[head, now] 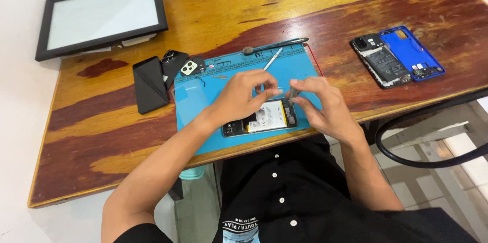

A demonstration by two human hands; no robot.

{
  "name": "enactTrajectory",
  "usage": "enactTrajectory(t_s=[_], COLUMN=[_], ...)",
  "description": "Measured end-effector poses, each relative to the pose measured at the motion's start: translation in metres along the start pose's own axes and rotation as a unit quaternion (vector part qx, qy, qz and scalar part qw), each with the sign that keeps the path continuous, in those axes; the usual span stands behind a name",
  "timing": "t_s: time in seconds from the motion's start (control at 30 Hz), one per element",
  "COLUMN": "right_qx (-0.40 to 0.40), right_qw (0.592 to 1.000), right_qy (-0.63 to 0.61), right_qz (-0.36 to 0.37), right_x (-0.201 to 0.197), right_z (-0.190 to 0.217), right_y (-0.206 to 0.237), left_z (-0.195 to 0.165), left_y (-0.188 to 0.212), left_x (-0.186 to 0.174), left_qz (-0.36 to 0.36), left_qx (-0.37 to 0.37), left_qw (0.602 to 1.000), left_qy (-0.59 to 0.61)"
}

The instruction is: The person uses a screwdriver to remove screws from a disassembled smartphone placed on a blue mat. They then use a metal prying tool to separate the screen from the phone's frame. The person continues to pry along the edges to detach the display.

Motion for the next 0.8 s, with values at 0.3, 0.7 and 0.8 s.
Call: enactTrajectory(t_s=[0.3,0.7,0.8], right_qx=[-0.036,-0.197,-0.208], right_qw=[0.999,0.965,0.962], right_qy=[0.019,-0.046,-0.023], right_qz=[-0.029,-0.170,-0.175], right_x=[0.003,0.018,0.019], right_z=[0.003,-0.002,-0.002], right_y=[-0.002,-0.001,0.001], left_z=[0.036,0.051,0.052], left_y=[0.003,0.005,0.005], left_x=[0.030,0.043,0.044], left_qz=[-0.020,0.032,0.031], left_qx=[-0.189,-0.254,-0.247], left_qw=[0.945,0.869,0.861], left_qy=[0.266,0.424,0.443])
Point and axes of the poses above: each hand's wrist, its own y-axis away from the middle knuckle, its own x-axis out of the palm, z = x × y, the point moved 5 cm from there along -y, towards the middle knuckle, and after that the axes turned 15 degrees about -y, right-handed, at the moved point
